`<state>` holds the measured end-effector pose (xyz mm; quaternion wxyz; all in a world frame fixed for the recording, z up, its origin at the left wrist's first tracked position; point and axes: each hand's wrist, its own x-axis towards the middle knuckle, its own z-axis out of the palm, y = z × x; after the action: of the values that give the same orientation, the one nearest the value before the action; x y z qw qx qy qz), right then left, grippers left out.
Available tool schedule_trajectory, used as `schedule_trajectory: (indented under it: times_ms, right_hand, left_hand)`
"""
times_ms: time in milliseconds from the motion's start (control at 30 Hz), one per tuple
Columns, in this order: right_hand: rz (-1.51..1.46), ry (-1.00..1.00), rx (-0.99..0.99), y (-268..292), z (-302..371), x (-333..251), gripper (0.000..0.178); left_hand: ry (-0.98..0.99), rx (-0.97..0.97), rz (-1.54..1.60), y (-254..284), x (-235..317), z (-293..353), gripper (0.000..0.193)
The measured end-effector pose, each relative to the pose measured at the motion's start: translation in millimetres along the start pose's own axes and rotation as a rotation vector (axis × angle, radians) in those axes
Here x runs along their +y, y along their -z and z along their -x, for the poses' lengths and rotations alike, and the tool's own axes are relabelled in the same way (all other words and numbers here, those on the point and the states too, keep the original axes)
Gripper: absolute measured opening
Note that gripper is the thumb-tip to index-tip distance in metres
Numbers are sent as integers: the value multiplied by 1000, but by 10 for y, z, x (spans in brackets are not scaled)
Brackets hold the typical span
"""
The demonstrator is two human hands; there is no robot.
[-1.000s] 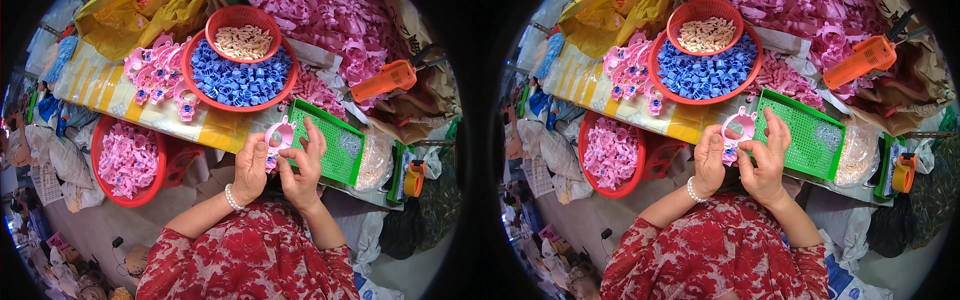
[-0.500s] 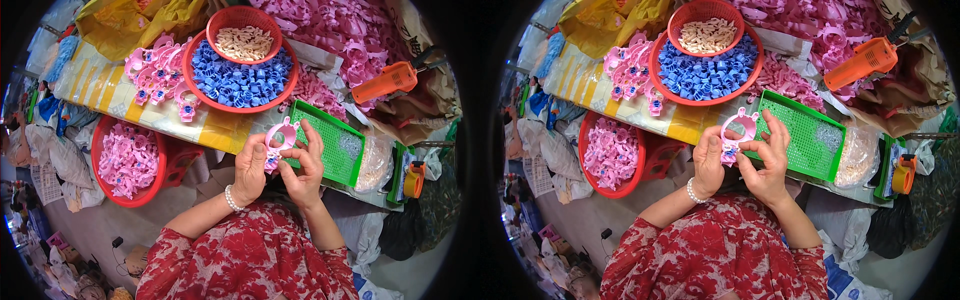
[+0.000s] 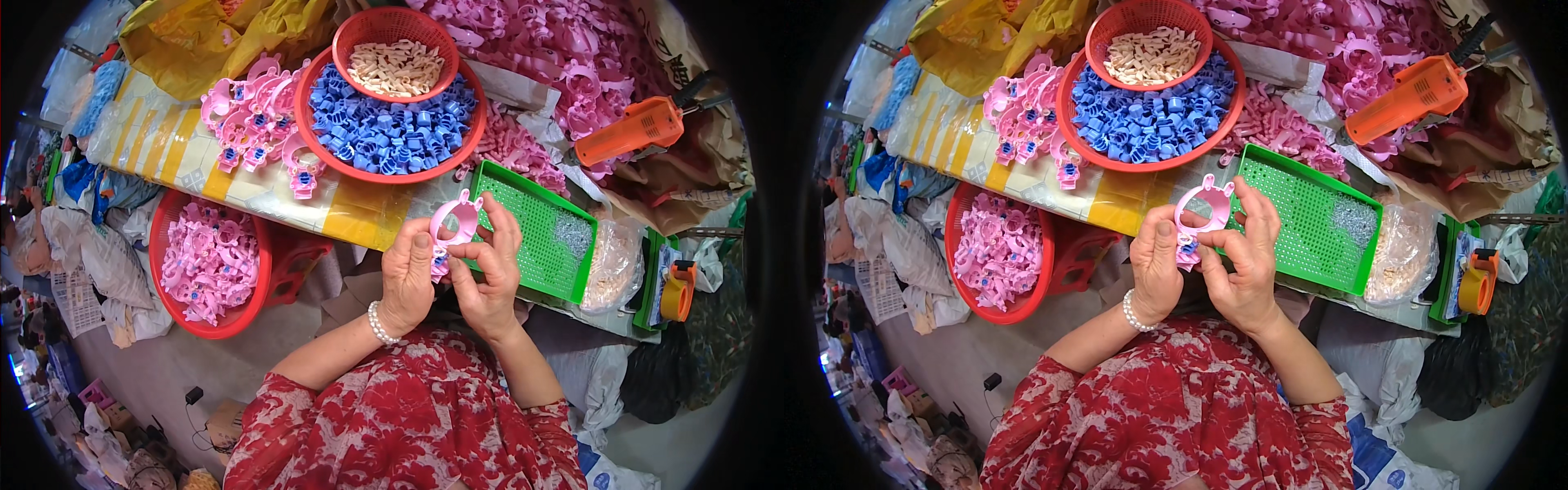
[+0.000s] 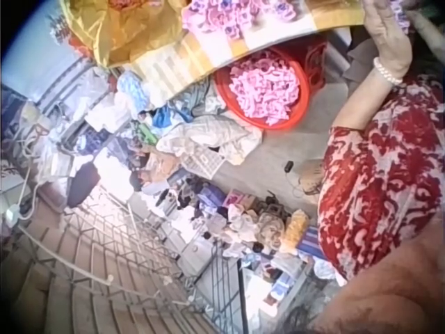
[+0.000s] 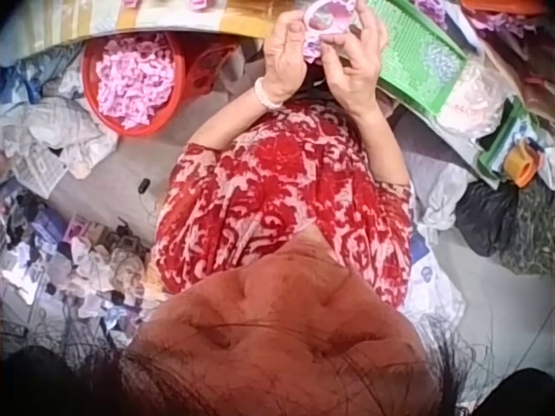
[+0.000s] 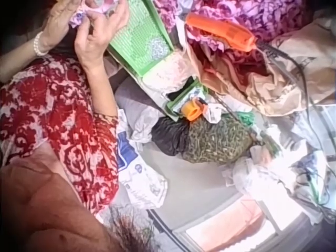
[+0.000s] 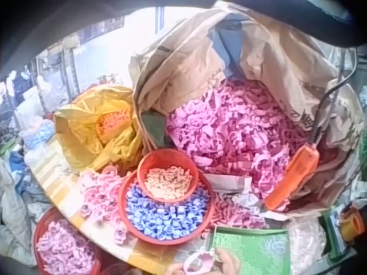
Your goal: Use a hot glue gun to assemble small toy components onto a pink plastic frame.
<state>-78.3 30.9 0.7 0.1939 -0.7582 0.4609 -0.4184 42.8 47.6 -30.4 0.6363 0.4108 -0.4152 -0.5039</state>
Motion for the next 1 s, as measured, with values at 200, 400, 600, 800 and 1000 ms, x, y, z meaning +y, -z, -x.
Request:
schedule_trajectory:
  times_ms: [200, 400, 600, 800, 1000]
  right_hand:
    - [-71, -92, -85, 103, -45, 53, 11]
    - [-388, -314, -153, 53, -33, 178, 27]
    - [-659, -472, -53, 42, 77, 131, 50]
    - [-265, -49, -82, 201, -69, 161, 76]
    - [-354, -123, -152, 257, -17, 189, 79]
  left_hand:
    - [97, 42, 100, -28, 85, 21, 31]
    - [119, -25, 57, 10, 103, -18, 34]
    - [382, 1, 283, 8, 140, -86, 41]
    - [578, -69, 611, 39, 146, -76, 43]
    - [468, -134, 373, 10, 156, -41, 51]
